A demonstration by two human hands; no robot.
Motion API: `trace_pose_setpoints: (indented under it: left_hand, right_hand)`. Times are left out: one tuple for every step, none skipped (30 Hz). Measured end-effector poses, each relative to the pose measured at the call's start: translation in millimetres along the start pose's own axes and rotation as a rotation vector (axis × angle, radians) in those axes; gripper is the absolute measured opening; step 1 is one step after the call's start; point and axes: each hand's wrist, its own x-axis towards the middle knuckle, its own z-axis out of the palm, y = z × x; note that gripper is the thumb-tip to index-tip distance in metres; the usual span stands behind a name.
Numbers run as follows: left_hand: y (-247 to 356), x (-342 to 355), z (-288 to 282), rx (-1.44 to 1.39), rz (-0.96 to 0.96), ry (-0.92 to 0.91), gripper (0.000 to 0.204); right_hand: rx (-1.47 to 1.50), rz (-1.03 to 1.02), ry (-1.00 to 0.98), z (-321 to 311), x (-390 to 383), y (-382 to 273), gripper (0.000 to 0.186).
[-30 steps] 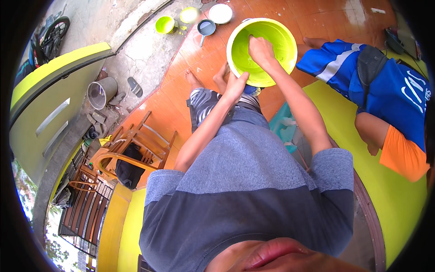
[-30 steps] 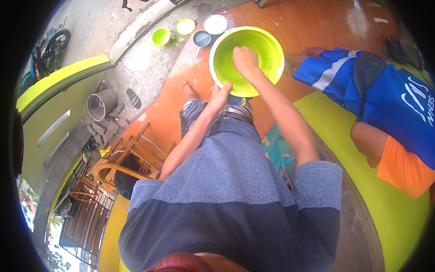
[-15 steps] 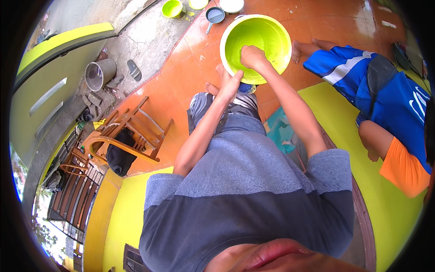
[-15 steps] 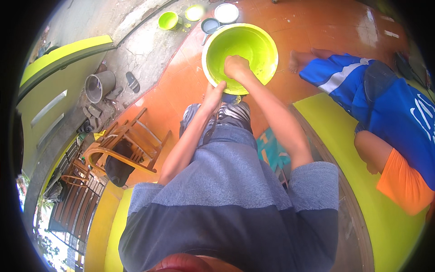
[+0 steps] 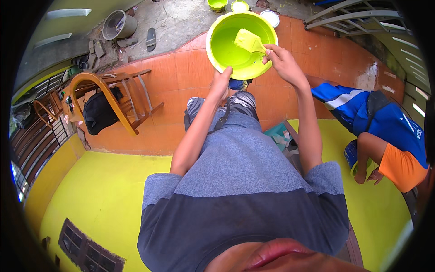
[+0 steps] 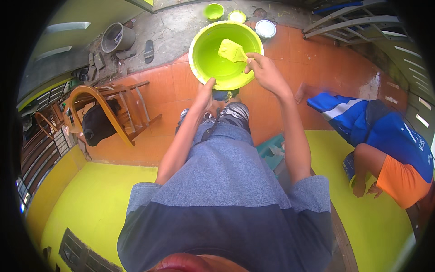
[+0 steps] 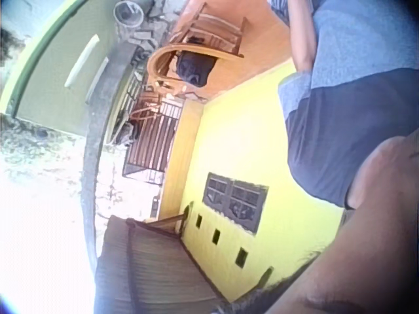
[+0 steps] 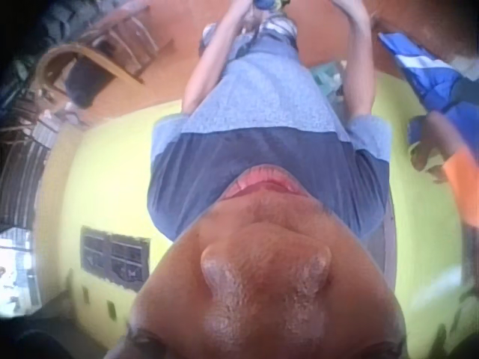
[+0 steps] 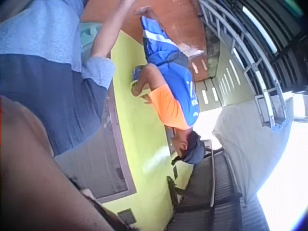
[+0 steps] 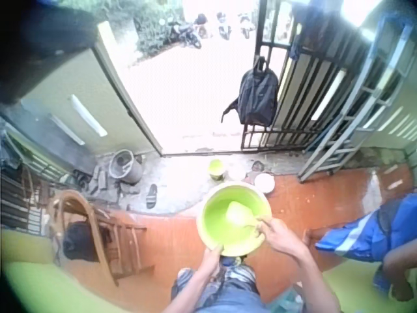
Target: The person retrieves a cloth and a cup, fills the cup with water from a tap, then pours the water into a bucket of yellow paint. The person sits on the floor and stirs the paint with a brush, transferring some paint between buckets.
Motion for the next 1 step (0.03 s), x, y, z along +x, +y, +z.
trace_pose_setpoints:
  left_hand:
    - [4.8, -3.3, -16.4, -0.087, -0.057, -0.084, 0.056]
  right_hand:
    - [-0.021, -0.025, -0.006, 4.9, -2.9, -10.2, 0.040]
